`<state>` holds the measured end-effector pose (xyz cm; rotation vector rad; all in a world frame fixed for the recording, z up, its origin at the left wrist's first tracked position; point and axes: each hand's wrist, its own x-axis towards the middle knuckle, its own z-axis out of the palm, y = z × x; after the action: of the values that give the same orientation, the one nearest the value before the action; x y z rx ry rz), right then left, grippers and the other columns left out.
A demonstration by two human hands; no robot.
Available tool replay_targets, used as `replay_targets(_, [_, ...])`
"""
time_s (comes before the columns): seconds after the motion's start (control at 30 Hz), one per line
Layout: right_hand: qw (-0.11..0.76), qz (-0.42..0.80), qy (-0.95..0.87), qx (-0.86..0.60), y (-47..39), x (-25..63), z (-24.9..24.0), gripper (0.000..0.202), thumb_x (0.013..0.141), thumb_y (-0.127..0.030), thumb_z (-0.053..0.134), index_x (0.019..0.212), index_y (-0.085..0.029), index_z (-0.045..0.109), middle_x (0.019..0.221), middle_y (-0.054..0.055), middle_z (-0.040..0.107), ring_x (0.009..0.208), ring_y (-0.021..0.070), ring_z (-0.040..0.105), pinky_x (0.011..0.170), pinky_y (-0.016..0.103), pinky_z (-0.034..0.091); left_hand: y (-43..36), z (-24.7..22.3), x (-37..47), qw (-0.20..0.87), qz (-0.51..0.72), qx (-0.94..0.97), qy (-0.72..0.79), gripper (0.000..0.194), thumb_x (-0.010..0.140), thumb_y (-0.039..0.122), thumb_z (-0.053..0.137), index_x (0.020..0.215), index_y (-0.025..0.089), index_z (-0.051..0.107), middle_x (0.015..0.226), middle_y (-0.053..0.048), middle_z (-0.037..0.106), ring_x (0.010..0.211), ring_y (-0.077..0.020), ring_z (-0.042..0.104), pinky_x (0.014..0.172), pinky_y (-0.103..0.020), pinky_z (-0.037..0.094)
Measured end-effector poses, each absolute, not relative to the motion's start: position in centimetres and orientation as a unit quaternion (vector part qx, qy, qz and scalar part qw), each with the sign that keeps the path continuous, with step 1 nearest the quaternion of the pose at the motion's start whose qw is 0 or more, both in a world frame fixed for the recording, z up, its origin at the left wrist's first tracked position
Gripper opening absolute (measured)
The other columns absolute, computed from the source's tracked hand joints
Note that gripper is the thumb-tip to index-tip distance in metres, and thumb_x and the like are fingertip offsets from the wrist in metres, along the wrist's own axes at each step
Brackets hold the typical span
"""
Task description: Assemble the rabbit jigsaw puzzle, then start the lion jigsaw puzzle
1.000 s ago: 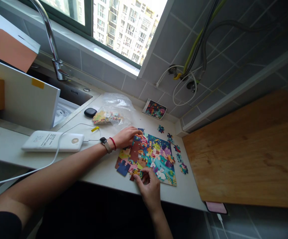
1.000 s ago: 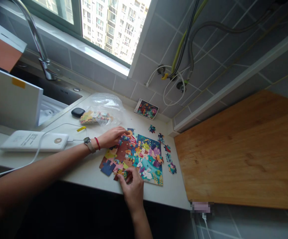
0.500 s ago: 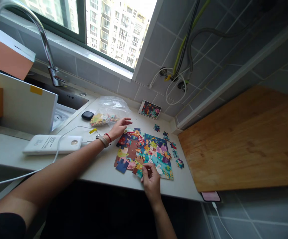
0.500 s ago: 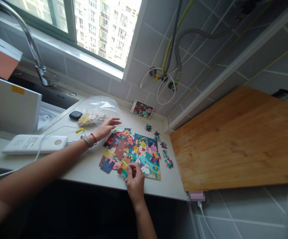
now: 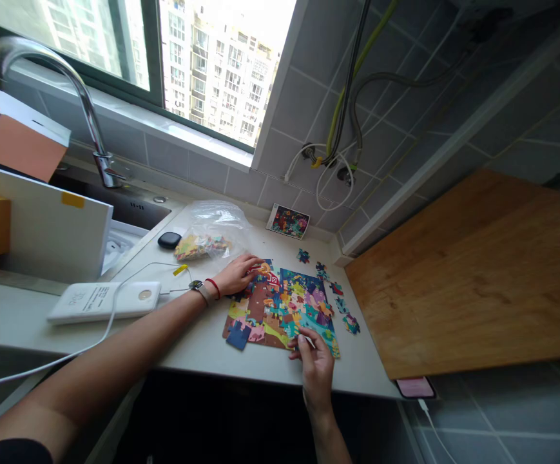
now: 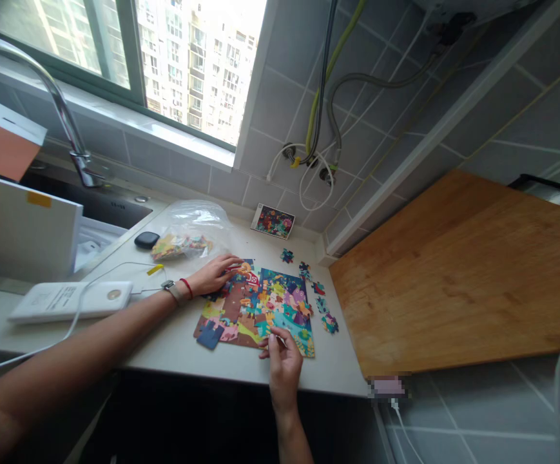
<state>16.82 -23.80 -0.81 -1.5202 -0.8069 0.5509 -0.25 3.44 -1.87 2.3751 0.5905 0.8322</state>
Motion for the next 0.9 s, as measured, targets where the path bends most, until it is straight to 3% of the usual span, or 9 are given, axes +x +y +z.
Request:
replay_targets(0.1, [0.62, 0.185, -0.294, -0.703, -25.6, 20.7, -0.4, 0.052, 0.083, -0.059, 0.076, 0.108, -0.014, 0.072, 0.074, 0.007, 0.076, 0.062, 0.0218, 0.07, 0.055, 0.031, 0.058, 3.6, -2.3, 0.0, 0.267, 0.301, 0.888, 0.221, 0.038, 0.101, 0.029, 0.048, 0.132, 0.021, 0.068, 0.13, -0.014, 0.067, 0.122, -0.0295, 0.062, 0.111, -0.048, 0.05])
replay_targets(0.3, [0.586, 0.064, -0.234, -0.773, -29.0, 29.5, -0.6, 0.064, 0.069, -0.068, 0.08, 0.101, -0.014, 0.073, 0.061, 0.001, 0.066, 0.051, 0.016, 0.057, 0.045, 0.025, 0.046, 3.5, -2.9, 0.2, 0.267, 0.313, 0.871, 0.268, 0.055, 0.099, 0.032, 0.05, 0.152, 0.016, 0.048, 0.14, -0.018, 0.064, 0.128, -0.0326, 0.061, 0.111, -0.05, 0.048])
replay_targets(0.43, [0.561, 0.058, -0.218, -0.796, -29.4, 31.6, -1.1, 0.064, 0.068, -0.069, 0.077, 0.098, -0.013, 0.073, 0.058, 0.0, 0.062, 0.045, 0.0141, 0.05, 0.041, 0.026, 0.04, 3.6, -2.8, 0.2, 0.244, 0.29, 0.886, 0.266, 0.051, 0.098, 0.033, 0.052, 0.146, 0.016, 0.055, 0.13, -0.017, 0.067, 0.12, -0.033, 0.065, 0.107, -0.05, 0.051])
replay_targets(0.57, [0.553, 0.015, -0.258, -0.792, -29.0, 31.5, -1.4, 0.059, 0.074, -0.065, 0.073, 0.103, -0.013, 0.072, 0.067, 0.004, 0.07, 0.058, 0.0202, 0.064, 0.053, 0.03, 0.05, 3.7, -2.7, 0.2, 0.224, 0.267, 0.904, 0.249, 0.04, 0.098, 0.034, 0.052, 0.133, 0.021, 0.068, 0.136, -0.015, 0.065, 0.125, -0.0325, 0.062, 0.11, -0.049, 0.049])
replay_targets(0.77, [0.536, -0.013, -0.292, -0.792, -28.9, 30.8, -1.6, 0.049, 0.076, -0.063, 0.07, 0.089, -0.016, 0.074, 0.08, 0.013, 0.078, 0.074, 0.0274, 0.073, 0.069, 0.036, 0.059, 3.6, -2.8, 0.6, 0.22, 0.264, 0.899, 0.272, 0.06, 0.096, 0.042, 0.059, 0.152, 0.023, 0.051, 0.143, -0.014, 0.061, 0.128, -0.0338, 0.06, 0.111, -0.052, 0.047])
replay_targets(0.9, [0.522, -0.019, -0.295, -0.8, -29.0, 30.5, -2.0, 0.049, 0.079, -0.061, 0.066, 0.092, -0.015, 0.076, 0.079, 0.013, 0.078, 0.071, 0.0267, 0.073, 0.067, 0.035, 0.059, 3.6, -2.7, 0.7, 0.222, 0.258, 0.901, 0.269, 0.055, 0.097, 0.045, 0.059, 0.147, 0.024, 0.055, 0.143, -0.013, 0.062, 0.128, -0.0334, 0.061, 0.111, -0.051, 0.046])
